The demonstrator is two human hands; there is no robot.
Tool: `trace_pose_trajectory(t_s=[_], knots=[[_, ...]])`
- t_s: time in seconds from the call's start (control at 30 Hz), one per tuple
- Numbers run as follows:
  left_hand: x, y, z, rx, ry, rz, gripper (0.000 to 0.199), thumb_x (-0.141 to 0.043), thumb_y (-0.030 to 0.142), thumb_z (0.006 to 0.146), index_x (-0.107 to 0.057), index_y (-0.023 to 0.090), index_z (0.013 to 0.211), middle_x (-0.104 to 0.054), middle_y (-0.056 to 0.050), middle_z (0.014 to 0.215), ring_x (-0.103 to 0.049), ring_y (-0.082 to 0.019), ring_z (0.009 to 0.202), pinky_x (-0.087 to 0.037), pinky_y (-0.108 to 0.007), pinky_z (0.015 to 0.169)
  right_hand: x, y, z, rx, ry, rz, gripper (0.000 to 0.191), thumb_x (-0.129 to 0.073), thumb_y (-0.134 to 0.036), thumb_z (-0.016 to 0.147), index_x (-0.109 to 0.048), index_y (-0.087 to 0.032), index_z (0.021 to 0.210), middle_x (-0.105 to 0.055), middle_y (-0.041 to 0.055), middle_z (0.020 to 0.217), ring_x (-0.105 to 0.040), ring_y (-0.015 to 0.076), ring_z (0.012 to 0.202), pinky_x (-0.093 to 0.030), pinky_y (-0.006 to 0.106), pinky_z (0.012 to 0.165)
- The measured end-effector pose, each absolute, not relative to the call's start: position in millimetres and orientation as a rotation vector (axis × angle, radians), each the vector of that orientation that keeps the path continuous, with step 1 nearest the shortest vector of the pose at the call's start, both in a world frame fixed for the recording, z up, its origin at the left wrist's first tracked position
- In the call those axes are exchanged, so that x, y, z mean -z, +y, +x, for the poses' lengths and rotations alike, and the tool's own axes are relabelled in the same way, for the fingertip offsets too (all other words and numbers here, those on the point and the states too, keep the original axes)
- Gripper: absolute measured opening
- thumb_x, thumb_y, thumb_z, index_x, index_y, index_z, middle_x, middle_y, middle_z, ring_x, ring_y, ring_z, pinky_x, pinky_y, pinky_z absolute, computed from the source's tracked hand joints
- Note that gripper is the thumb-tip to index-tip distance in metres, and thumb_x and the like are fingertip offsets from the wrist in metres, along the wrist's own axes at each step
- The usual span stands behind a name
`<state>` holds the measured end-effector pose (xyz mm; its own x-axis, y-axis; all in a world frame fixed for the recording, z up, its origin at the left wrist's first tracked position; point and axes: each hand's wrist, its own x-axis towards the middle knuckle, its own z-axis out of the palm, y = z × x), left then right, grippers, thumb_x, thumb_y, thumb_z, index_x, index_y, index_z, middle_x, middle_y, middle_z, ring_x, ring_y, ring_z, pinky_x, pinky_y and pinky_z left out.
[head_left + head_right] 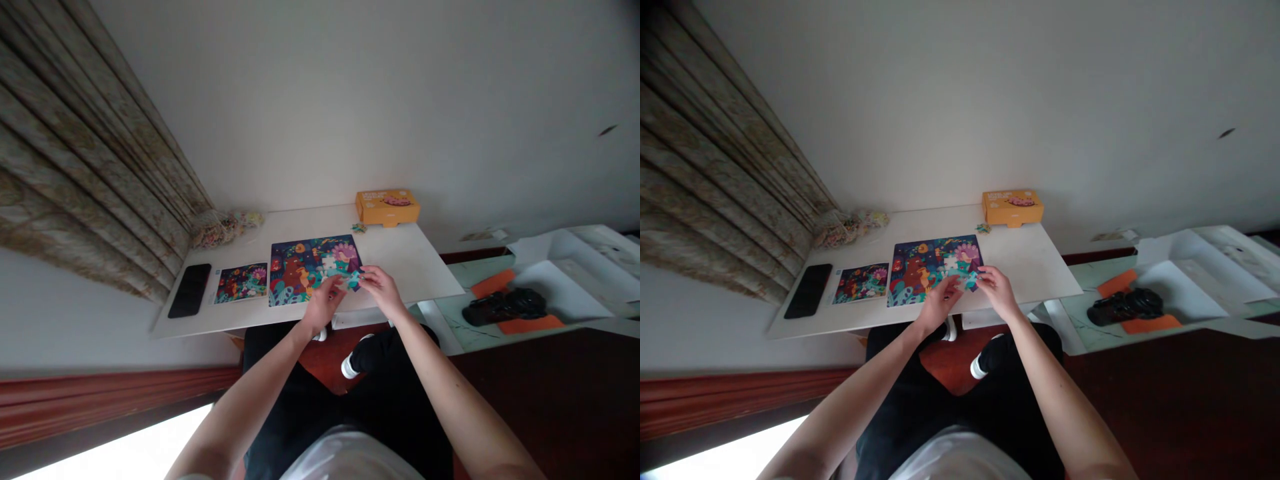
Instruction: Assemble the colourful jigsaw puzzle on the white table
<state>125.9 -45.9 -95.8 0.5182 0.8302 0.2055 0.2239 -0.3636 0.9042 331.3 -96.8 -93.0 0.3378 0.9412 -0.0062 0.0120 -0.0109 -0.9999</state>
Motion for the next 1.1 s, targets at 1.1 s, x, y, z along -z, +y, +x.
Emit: trace_pose_trajectory(t_s=[1.1], knots=[[100, -64, 148, -0.994, 1.13, 1.048, 0.049, -0.08, 0.061, 0.074, -0.072, 0.016, 0.091, -0.066, 0.0, 0.072, -0.05, -0.008, 0.052, -0.038, -0.023, 0.05, 82, -114, 308, -0.484, -1.556, -1.513, 0.047, -0.071, -0.027, 0.089, -0.068, -0.031, 0.136, -0.074, 0.0083, 0.12, -0.072, 0.0279, 0.102, -0.058, 0.047, 0.099]])
